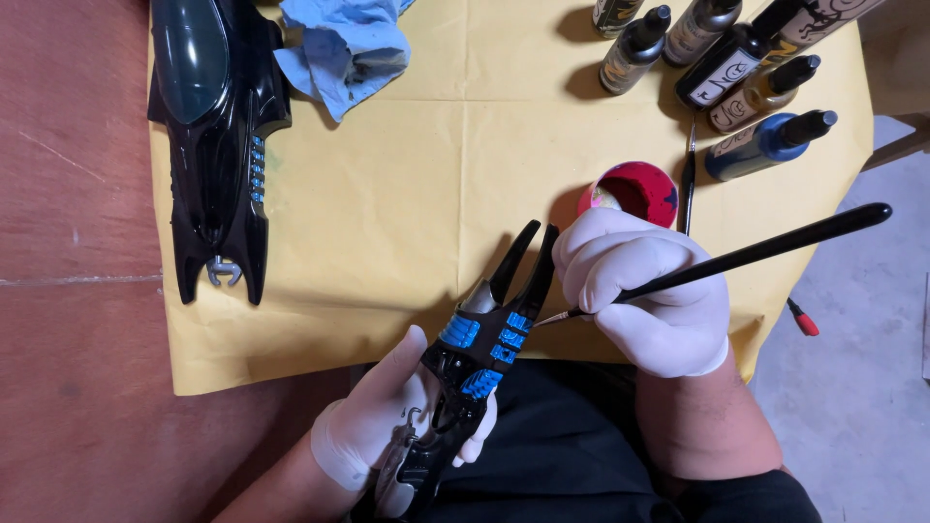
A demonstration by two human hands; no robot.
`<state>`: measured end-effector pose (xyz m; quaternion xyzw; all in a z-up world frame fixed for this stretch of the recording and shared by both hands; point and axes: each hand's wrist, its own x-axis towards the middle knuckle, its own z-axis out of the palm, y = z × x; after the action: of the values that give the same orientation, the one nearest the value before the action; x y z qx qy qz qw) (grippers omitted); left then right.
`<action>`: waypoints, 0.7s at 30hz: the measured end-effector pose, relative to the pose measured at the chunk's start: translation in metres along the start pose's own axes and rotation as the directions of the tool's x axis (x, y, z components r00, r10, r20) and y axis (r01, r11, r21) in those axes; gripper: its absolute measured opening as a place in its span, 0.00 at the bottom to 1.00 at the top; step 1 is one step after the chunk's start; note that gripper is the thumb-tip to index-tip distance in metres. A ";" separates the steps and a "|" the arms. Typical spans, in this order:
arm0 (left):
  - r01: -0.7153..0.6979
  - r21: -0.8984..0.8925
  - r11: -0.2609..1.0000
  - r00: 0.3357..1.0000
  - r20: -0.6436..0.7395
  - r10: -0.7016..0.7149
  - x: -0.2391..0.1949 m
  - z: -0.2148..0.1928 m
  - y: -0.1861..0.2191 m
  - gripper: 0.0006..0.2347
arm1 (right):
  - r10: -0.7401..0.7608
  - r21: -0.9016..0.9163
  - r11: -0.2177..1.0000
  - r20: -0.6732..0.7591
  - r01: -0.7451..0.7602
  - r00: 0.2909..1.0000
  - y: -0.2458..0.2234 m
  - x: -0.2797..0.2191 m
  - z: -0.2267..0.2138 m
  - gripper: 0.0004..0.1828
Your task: Painting fine blue details onto a black plastic model part using a small paintbrush
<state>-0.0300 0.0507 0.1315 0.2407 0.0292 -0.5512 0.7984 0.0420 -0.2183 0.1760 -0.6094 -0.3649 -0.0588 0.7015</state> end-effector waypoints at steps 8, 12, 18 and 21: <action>-0.021 0.003 1.000 0.999 -0.043 0.021 0.000 0.012 0.005 0.36 | 0.014 -0.018 1.000 0.004 -0.014 1.000 0.000 0.000 0.000 0.01; -0.013 0.001 1.000 0.999 -0.033 0.013 0.000 0.004 0.001 0.37 | 0.021 -0.026 0.999 -0.004 -0.021 1.000 0.000 0.000 0.000 0.01; -0.004 -0.030 1.000 1.000 -0.031 0.003 0.001 0.003 0.001 0.37 | 0.027 -0.047 0.999 0.004 -0.027 1.000 -0.001 0.002 0.000 0.01; -0.007 -0.015 1.000 1.000 0.005 0.007 0.001 -0.002 0.000 0.37 | 0.030 -0.056 0.998 0.002 -0.030 1.000 -0.001 0.001 0.000 0.00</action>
<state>-0.0295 0.0500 0.1294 0.2335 0.0306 -0.5485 0.8023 0.0423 -0.2177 0.1776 -0.6342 -0.3549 -0.0576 0.6845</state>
